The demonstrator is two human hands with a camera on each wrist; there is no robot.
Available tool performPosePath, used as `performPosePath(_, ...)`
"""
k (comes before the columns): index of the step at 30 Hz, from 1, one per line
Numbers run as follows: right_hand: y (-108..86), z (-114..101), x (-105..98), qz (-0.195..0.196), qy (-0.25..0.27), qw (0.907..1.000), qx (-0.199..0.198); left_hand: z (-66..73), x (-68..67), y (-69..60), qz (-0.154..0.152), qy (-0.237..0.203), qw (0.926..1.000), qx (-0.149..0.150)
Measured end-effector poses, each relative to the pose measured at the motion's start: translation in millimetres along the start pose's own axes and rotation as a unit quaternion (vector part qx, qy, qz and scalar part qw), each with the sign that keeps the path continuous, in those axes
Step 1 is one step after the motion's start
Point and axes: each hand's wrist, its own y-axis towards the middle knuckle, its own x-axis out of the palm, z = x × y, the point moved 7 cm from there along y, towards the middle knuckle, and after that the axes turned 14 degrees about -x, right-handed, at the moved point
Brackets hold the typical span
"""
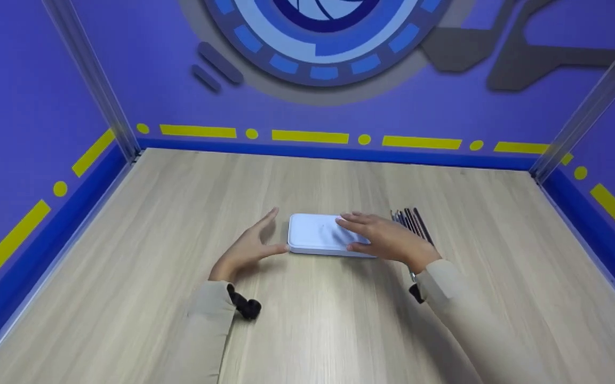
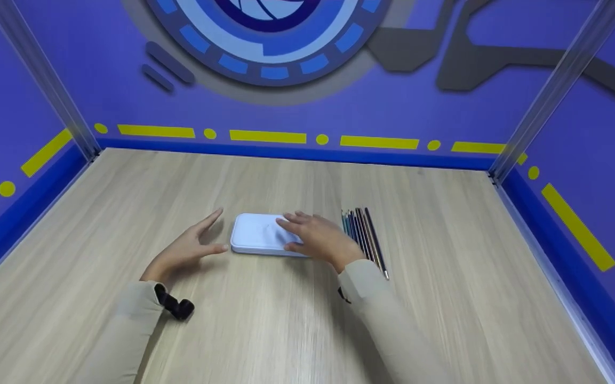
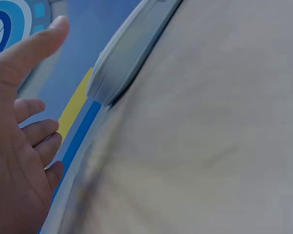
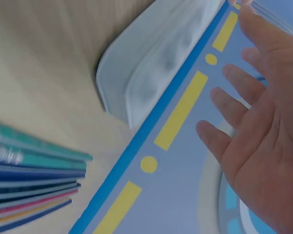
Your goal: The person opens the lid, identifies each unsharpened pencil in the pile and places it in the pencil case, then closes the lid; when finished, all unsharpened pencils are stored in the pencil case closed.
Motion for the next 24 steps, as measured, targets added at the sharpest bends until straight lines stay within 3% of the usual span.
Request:
performPosePath(7,13.7,-6.3,13.3,-0.016,0.005,0.9998,-0.014,1.7,11.6,9.5,0.007,0.022,0.9997,0.005)
performPosePath(16,16.2,-14.7,32.5,0.008,-0.002,0.9991,-0.042,2.7,31.4,9.4,-0.004,0.035,0.9988,0.034)
performPosePath(24,22.3,-12.4,26.8,0.045,-0.048,0.9968,-0.045,6.8,26.8,12.7,0.03,0.018,0.9977,0.057)
